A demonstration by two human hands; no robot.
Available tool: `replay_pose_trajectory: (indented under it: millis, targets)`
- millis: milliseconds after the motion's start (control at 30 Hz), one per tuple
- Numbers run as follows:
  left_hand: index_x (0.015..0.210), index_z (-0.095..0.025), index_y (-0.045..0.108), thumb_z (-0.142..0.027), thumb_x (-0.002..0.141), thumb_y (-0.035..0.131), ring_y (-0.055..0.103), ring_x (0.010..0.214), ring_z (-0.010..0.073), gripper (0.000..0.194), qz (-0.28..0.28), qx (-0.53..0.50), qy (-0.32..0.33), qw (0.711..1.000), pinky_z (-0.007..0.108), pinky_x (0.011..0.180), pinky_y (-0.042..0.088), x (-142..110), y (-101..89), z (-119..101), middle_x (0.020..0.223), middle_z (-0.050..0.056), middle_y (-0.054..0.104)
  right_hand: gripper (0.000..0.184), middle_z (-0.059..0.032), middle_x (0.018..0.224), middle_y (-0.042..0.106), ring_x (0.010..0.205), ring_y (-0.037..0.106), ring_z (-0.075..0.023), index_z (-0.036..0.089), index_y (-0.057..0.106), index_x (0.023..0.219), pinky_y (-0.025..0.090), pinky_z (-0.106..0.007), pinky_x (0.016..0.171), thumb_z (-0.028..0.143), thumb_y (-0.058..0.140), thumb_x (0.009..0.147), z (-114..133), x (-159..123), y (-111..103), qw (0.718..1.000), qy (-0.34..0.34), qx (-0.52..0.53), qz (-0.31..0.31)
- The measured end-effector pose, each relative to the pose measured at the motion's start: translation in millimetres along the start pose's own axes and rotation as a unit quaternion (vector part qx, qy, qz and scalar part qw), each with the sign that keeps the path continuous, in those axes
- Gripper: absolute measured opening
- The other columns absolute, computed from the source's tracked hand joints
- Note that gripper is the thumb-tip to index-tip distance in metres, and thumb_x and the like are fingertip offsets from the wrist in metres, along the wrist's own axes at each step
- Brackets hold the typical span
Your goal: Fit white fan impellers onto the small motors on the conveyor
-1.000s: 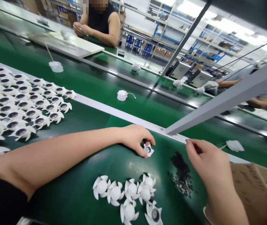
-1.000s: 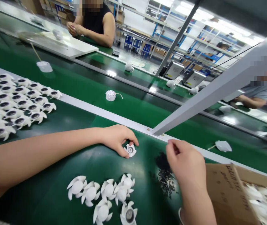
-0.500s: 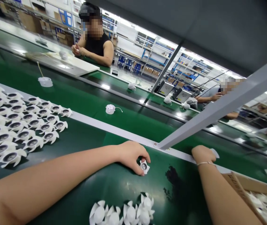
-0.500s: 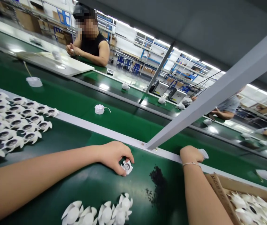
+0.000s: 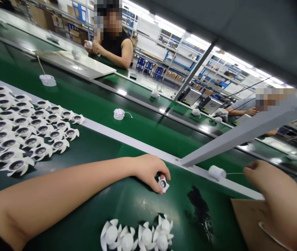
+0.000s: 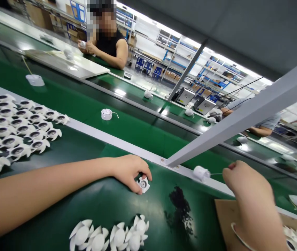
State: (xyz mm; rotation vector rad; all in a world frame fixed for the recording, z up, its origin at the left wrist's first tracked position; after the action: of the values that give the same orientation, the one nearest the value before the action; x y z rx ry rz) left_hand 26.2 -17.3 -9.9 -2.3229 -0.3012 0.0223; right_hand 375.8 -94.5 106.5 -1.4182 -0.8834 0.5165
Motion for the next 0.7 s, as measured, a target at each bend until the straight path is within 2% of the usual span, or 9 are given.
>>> replay_pose_trajectory:
  millis: [67, 133, 200, 300, 400, 467, 533, 600, 700]
  targets:
    - [0.116, -0.024, 0.070, -0.044, 0.067, 0.080, 0.061, 0.076, 0.0144, 0.054, 0.003, -0.023, 0.003, 1.000, 0.025, 0.068, 0.046, -0.7, -2.7, 1.1, 0.104, 0.001, 0.070, 0.007, -0.0132, 0.067, 0.068, 0.052, 0.060, -0.0222, 0.024, 0.063, 0.076, 0.042, -0.039, 0.057, 0.018, 0.062, 0.073, 8.8, -29.3, -17.4, 0.994, -0.017, 0.061, 0.091]
    - [0.116, -0.021, 0.070, -0.042, 0.067, 0.081, 0.058, 0.069, 0.0113, 0.054, 0.005, -0.044, 0.001, 0.999, 0.024, 0.065, 0.045, -1.7, -5.2, 1.6, 0.104, 0.001, 0.069, 0.012, -0.0119, 0.079, 0.070, 0.063, 0.064, -0.0239, 0.027, 0.061, 0.091, 0.045, -0.039, 0.060, 0.031, 0.056, 0.082, 29.7, -59.9, -30.3, 0.977, -0.097, 0.145, 0.119]
    - [0.116, -0.019, 0.070, -0.040, 0.067, 0.082, 0.055, 0.065, 0.0095, 0.055, 0.011, -0.060, -0.002, 0.998, 0.023, 0.063, 0.045, -2.8, -7.8, 1.6, 0.102, 0.002, 0.068, 0.020, -0.0098, 0.082, 0.069, 0.070, 0.064, -0.0243, 0.027, 0.059, 0.094, 0.048, -0.038, 0.063, 0.043, 0.051, 0.085, 56.3, -85.9, -34.0, 0.950, -0.172, 0.222, 0.138]
    - [0.113, -0.018, 0.070, -0.038, 0.068, 0.081, 0.054, 0.063, 0.0091, 0.051, 0.018, -0.066, -0.005, 0.998, 0.023, 0.061, 0.044, -4.5, -13.2, 3.3, 0.100, 0.002, 0.068, 0.026, -0.0064, 0.083, 0.067, 0.072, 0.063, -0.0224, 0.026, 0.057, 0.094, 0.049, -0.034, 0.063, 0.049, 0.048, 0.087, 93.1, -109.7, -22.5, 0.924, -0.228, 0.261, 0.160]
    - [0.108, -0.019, 0.071, -0.036, 0.067, 0.082, 0.054, 0.065, 0.0099, 0.046, 0.006, -0.048, -0.008, 0.999, 0.022, 0.061, 0.043, -5.9, -20.7, 9.1, 0.097, 0.002, 0.068, 0.031, -0.0071, 0.102, 0.067, 0.088, 0.064, -0.0234, 0.026, 0.056, 0.105, 0.052, -0.034, 0.070, 0.050, 0.050, 0.088, 117.7, -120.5, -2.1, 0.913, -0.254, 0.282, 0.151]
    - [0.108, -0.019, 0.071, -0.036, 0.067, 0.083, 0.053, 0.065, 0.0094, 0.046, -0.005, -0.046, -0.027, 0.999, 0.022, 0.060, 0.042, -6.4, -24.4, 14.4, 0.096, 0.001, 0.067, 0.040, -0.0081, 0.117, 0.063, 0.101, 0.063, -0.0255, 0.025, 0.054, 0.114, 0.053, -0.036, 0.080, 0.049, 0.062, 0.082, 128.0, -126.4, 11.2, 0.903, -0.280, 0.277, 0.172]
    - [0.107, -0.019, 0.071, -0.037, 0.066, 0.083, 0.052, 0.063, 0.0083, 0.046, -0.010, -0.055, -0.048, 0.997, 0.021, 0.059, 0.041, -6.4, -25.7, 18.8, 0.095, 0.000, 0.066, 0.050, -0.0081, 0.124, 0.061, 0.109, 0.060, -0.0275, 0.025, 0.055, 0.115, 0.051, -0.038, 0.088, 0.039, 0.075, 0.072, 135.2, -132.8, 21.0, 0.894, -0.313, 0.243, 0.211]
    - [0.107, -0.019, 0.071, -0.037, 0.065, 0.084, 0.051, 0.062, 0.0076, 0.047, -0.013, -0.067, -0.059, 0.996, 0.021, 0.058, 0.040, -5.9, -24.8, 21.4, 0.095, 0.000, 0.066, 0.048, -0.0073, 0.119, 0.063, 0.107, 0.061, -0.0275, 0.024, 0.057, 0.112, 0.051, -0.038, 0.088, 0.027, 0.077, 0.069, 140.5, -137.9, 26.3, 0.884, -0.334, 0.209, 0.250]
    - [0.111, -0.020, 0.066, -0.038, 0.062, 0.086, 0.052, 0.062, 0.0074, 0.055, -0.018, -0.106, -0.079, 0.991, 0.021, 0.060, 0.041, -4.9, -21.8, 23.9, 0.095, -0.001, 0.065, 0.037, -0.0042, 0.109, 0.068, 0.097, 0.065, -0.0252, 0.025, 0.057, 0.113, 0.051, -0.036, 0.082, 0.020, 0.066, 0.078, 146.4, -139.4, 28.7, 0.868, -0.356, 0.207, 0.276]
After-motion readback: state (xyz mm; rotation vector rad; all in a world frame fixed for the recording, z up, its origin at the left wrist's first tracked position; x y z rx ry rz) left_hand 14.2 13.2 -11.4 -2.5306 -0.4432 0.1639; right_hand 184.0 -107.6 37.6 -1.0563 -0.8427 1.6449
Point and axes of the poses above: each hand's wrist, its own x-axis towards the middle knuckle, its own y-axis out of the palm, z = x × y, the point moved 2 cm from there along x, towards the middle knuckle
